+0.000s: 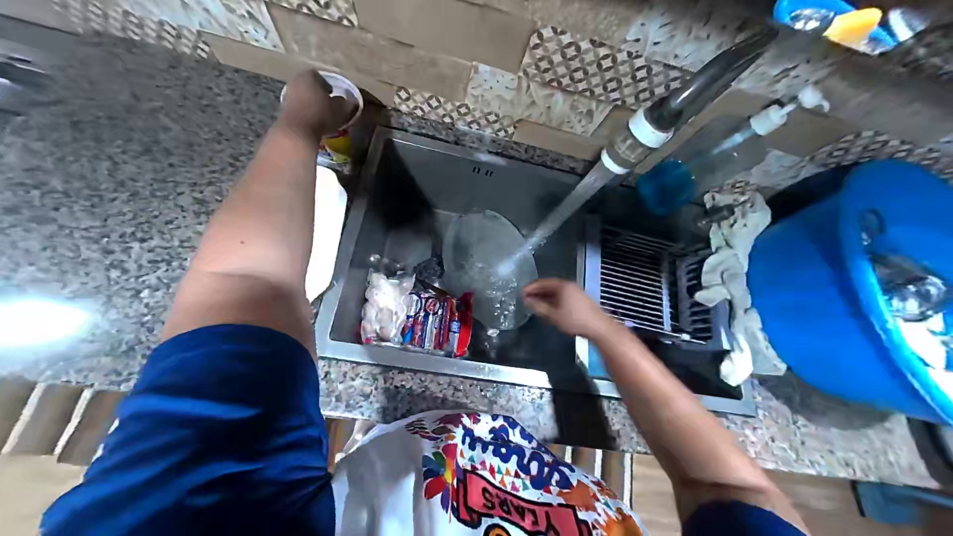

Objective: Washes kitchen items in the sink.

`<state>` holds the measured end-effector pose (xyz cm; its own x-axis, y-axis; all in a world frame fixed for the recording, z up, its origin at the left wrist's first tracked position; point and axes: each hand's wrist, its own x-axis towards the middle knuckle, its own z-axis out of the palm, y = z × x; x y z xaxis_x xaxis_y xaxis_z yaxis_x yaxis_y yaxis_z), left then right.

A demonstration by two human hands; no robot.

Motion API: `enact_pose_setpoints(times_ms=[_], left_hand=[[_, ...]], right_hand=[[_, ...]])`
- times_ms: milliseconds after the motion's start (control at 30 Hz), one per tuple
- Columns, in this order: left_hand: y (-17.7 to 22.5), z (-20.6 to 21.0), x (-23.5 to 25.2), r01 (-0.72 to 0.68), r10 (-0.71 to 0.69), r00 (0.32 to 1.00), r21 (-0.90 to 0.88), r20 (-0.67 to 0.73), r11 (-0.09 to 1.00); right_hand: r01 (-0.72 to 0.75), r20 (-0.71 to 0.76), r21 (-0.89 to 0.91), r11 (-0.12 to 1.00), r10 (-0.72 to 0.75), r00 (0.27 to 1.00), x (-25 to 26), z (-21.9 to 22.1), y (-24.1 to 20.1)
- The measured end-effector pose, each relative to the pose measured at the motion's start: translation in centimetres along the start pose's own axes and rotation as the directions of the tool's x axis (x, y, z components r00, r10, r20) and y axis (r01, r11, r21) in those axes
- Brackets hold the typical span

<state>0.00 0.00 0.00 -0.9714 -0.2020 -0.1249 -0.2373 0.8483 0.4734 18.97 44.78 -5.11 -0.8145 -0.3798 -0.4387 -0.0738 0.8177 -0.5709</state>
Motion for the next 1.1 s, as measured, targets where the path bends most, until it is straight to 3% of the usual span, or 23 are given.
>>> enact_pose_setpoints(times_ms=[67, 133, 233, 300, 433, 567, 667, 833, 967, 1100], left_hand=[[-0.5, 0.2, 1.7, 0.035, -0.045, 0.996, 0.121, 0.078, 0.992], [-0.3, 0.4, 3.1, 0.024, -0.065, 0.984, 0.241, 0.164, 0.970], [0.6, -0.1, 3.6, 0.020, -0.108, 0.958, 0.312, 0.266, 0.950], [1.1, -0.6, 3.4, 0.003, -0.116, 0.943, 0.338, 0.313, 0.941], [-0.4, 0.5, 5.1, -0.050, -0.110, 0.933, 0.424, 0.344, 0.904], [0.1, -0.1, 4.4, -0.058, -0.084, 0.926, 0.360, 0.367, 0.931], [-0.7, 0.0, 4.3, -0.067, -0.035, 0.948, 0.303, 0.318, 0.951], [-2.0, 2.0, 4.7, -0.006, -0.006, 0.997, 0.152, 0.080, 0.988], [-1.1, 1.2, 3.3, 0.086, -0.085, 0.996, 0.124, -0.015, 0.989], [-0.2, 0.0, 2.3, 0.058, -0.056, 0.988, 0.008, -0.145, 0.998]], right_hand=[[-0.069, 0.320, -0.281, 0.957, 0.161, 0.934, 5.4, 4.6, -0.4], [-0.089, 0.431, -0.430, 0.898, 0.291, 0.854, 8.5, 7.5, 0.4], [-0.189, 0.394, -0.577, 0.794, 0.473, 0.788, 9.5, 10.2, 1.7], [-0.210, 0.359, -0.628, 0.749, 0.518, 0.776, 9.4, 11.3, 2.0], [-0.101, 0.377, -0.665, 0.740, 0.450, 0.810, 10.0, 12.0, 3.7], [-0.060, 0.401, -0.674, 0.737, 0.432, 0.808, 9.3, 11.8, 3.3], [0.030, 0.450, -0.661, 0.750, 0.364, 0.815, 8.7, 10.2, 2.9], [0.111, 0.526, -0.668, 0.736, 0.362, 0.769, 6.5, 7.4, 1.3], [0.127, 0.519, -0.650, 0.749, 0.315, 0.795, 4.4, 5.7, 0.6], [0.124, 0.481, -0.648, 0.751, 0.277, 0.832, 1.9, 3.6, -0.7]])
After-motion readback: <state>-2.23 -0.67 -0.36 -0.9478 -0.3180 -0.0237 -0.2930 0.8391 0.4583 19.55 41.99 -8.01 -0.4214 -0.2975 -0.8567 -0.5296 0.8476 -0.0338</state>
